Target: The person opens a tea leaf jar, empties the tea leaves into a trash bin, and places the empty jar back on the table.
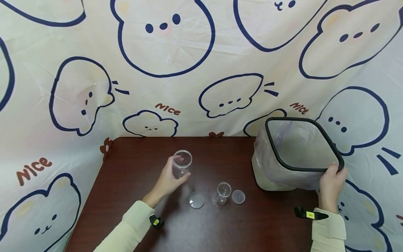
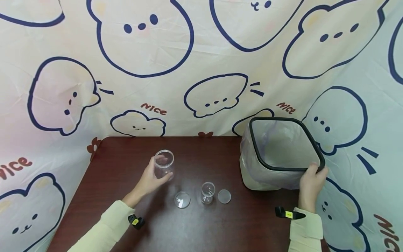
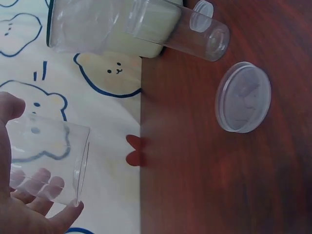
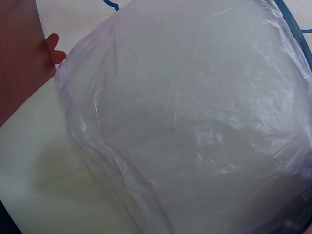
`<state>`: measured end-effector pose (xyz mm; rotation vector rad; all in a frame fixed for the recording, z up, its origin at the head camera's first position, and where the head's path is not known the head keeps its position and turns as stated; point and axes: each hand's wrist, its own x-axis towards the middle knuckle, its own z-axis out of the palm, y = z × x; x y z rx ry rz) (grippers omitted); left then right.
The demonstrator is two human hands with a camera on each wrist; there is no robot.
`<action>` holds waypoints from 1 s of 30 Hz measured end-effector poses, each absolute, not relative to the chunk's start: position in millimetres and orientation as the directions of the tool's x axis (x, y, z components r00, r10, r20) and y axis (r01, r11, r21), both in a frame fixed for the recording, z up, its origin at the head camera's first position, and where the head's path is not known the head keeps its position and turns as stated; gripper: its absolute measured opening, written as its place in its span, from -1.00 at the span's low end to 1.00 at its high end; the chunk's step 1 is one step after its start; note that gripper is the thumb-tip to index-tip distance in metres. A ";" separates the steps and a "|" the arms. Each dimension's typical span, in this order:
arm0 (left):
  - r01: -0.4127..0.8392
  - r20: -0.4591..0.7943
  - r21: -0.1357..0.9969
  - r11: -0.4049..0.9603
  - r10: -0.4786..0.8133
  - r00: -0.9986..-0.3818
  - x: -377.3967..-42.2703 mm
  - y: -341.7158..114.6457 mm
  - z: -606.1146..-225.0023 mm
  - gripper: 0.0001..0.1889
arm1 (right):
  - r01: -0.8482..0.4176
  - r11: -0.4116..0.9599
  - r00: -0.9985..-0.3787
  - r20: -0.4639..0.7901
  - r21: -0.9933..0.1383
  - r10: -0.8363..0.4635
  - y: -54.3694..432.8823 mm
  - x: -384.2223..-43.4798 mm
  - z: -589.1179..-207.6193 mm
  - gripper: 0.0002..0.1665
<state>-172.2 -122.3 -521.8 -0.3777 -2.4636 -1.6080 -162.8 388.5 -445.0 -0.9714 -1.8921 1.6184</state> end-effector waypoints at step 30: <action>0.176 0.195 0.912 0.372 -0.016 -0.981 -132.2 -139.2 -589.7 -0.25 | 0.230 0.058 -0.632 -0.103 -0.972 0.768 389.8 -163.8 -445.8 -0.78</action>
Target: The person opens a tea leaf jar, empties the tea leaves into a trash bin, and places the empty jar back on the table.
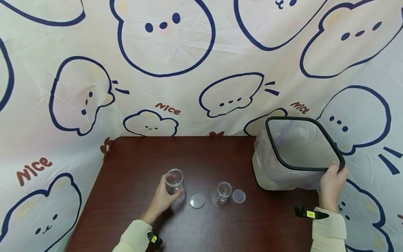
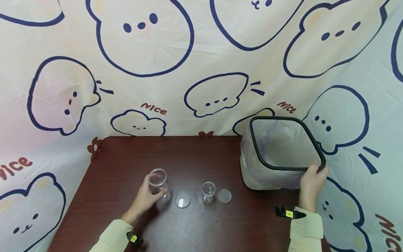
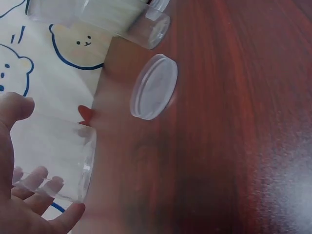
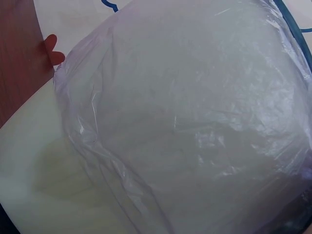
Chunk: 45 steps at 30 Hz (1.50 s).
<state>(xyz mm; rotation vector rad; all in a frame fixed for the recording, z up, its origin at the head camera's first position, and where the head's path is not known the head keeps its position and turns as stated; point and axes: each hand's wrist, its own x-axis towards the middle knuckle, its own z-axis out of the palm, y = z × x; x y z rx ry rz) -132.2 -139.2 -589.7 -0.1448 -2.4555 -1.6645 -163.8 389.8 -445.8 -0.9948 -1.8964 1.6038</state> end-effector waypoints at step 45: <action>0.131 0.148 0.917 0.376 -0.017 -0.989 -130.4 -133.2 -623.0 -0.23 | 0.185 0.050 -0.644 -0.083 -0.981 0.760 388.3 -163.8 -446.2 -0.72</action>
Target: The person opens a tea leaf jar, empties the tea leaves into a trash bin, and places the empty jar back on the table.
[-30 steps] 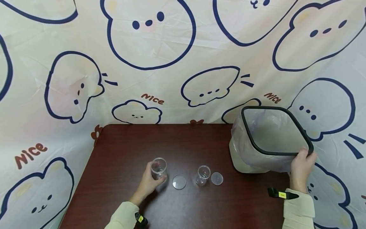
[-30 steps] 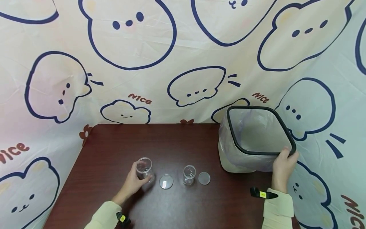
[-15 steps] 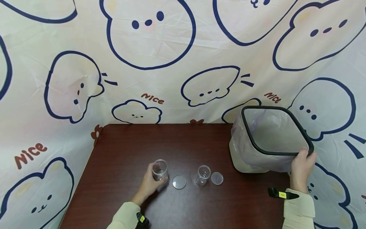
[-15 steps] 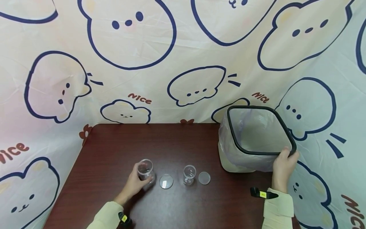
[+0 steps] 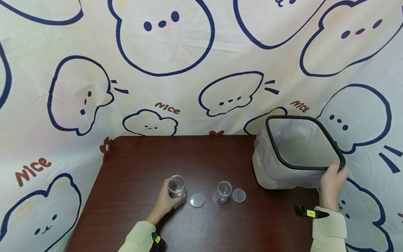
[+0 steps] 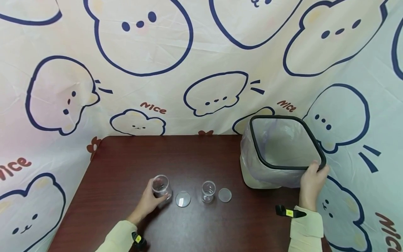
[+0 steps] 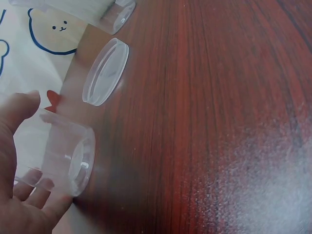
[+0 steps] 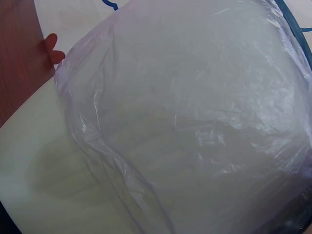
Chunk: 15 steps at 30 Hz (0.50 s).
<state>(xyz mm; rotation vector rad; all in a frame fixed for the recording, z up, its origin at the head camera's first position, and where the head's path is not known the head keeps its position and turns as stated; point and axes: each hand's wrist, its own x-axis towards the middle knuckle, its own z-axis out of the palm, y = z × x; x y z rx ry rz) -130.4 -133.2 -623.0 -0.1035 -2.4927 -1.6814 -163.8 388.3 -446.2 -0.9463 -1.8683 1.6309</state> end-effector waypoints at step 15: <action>0.152 0.165 0.905 0.398 0.001 -0.986 -130.2 -134.1 -623.0 -0.17 | 0.188 0.040 -0.646 -0.093 -0.981 0.758 386.7 -166.6 -443.2 -0.58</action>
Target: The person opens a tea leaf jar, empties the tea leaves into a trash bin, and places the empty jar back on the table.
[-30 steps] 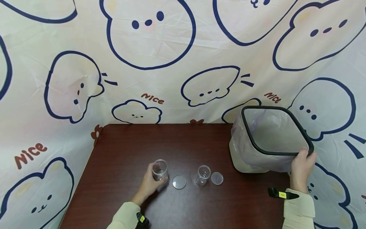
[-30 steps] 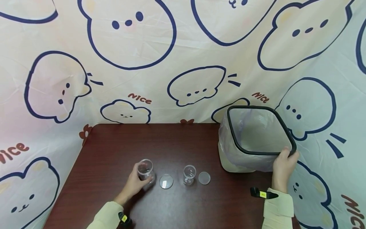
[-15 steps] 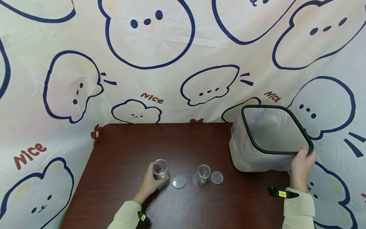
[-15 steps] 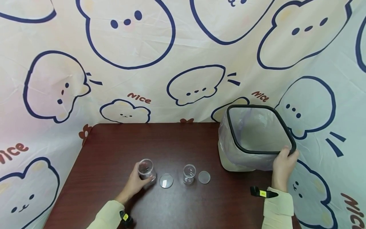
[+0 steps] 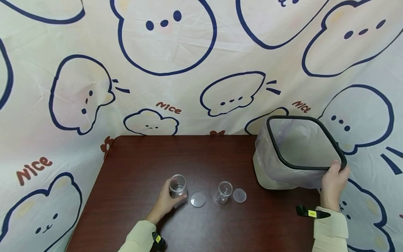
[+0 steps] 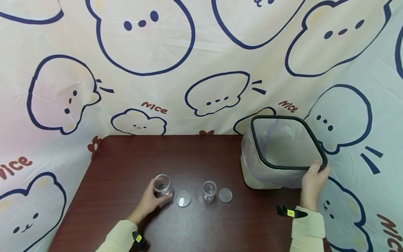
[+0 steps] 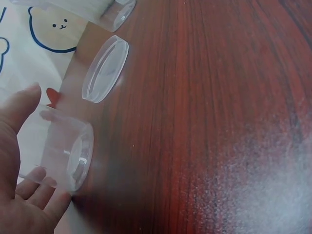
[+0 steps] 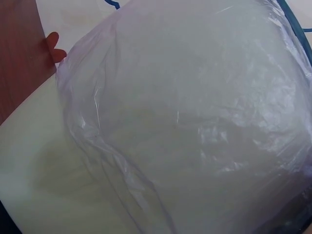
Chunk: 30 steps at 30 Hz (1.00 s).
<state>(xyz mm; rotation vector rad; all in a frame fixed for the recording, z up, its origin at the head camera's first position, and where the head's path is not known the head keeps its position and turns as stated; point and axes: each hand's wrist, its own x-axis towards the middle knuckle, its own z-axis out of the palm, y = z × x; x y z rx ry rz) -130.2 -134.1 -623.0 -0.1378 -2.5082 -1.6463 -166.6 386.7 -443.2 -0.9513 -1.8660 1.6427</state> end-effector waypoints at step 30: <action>0.123 0.101 0.870 0.478 0.073 -0.992 -134.2 -183.9 -582.8 0.00 | 0.238 0.122 -0.683 -0.077 -0.964 0.727 398.6 -158.9 -436.5 -0.43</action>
